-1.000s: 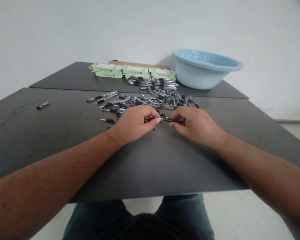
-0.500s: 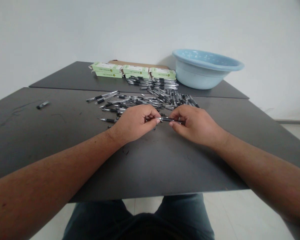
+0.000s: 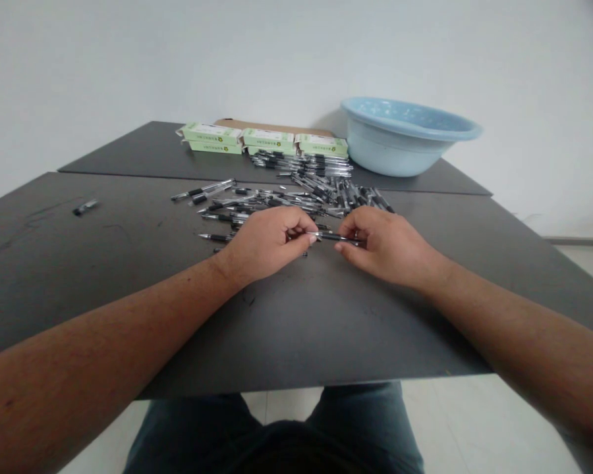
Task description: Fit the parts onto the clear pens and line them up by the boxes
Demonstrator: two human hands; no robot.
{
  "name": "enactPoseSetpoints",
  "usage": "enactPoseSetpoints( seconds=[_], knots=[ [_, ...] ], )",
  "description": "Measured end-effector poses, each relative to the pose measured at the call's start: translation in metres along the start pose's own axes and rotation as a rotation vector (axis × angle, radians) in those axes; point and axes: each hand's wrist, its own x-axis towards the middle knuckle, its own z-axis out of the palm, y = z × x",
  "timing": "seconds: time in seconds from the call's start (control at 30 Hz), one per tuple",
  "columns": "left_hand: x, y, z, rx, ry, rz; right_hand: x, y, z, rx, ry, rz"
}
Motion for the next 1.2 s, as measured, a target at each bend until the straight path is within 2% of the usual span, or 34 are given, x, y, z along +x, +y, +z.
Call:
enactPoseSetpoints(
  seconds=[0.2,0.4,0.6,0.77,0.93,1.1,1.2],
  knots=[
    [-0.0002,-0.0022,-0.0003,0.007,-0.002,0.012,0.0009,0.0004,-0.0001,-0.013,-0.089,-0.044],
    [-0.0004,-0.0018,0.0003,0.017,0.007,0.017,0.0007,0.0002,0.0012,0.017,-0.033,-0.008],
    [-0.0004,-0.0018,0.0006,0.019,0.005,0.023,0.0009,0.0001,0.0013,0.008,-0.116,-0.033],
    [-0.0005,-0.0004,0.0000,0.029,0.002,0.021,0.0009,-0.0010,0.0009,0.018,-0.070,0.001],
    [-0.0007,-0.0007,-0.0001,0.019,-0.015,0.028,0.0012,-0.0008,0.0009,0.005,-0.134,-0.016],
    [-0.0007,-0.0018,-0.0002,0.030,-0.010,0.038,0.0013,-0.0010,0.0009,0.016,-0.115,0.007],
    [-0.0005,-0.0010,-0.0010,0.035,-0.027,0.038,0.0011,-0.0009,0.0003,0.012,-0.158,0.003]
  ],
)
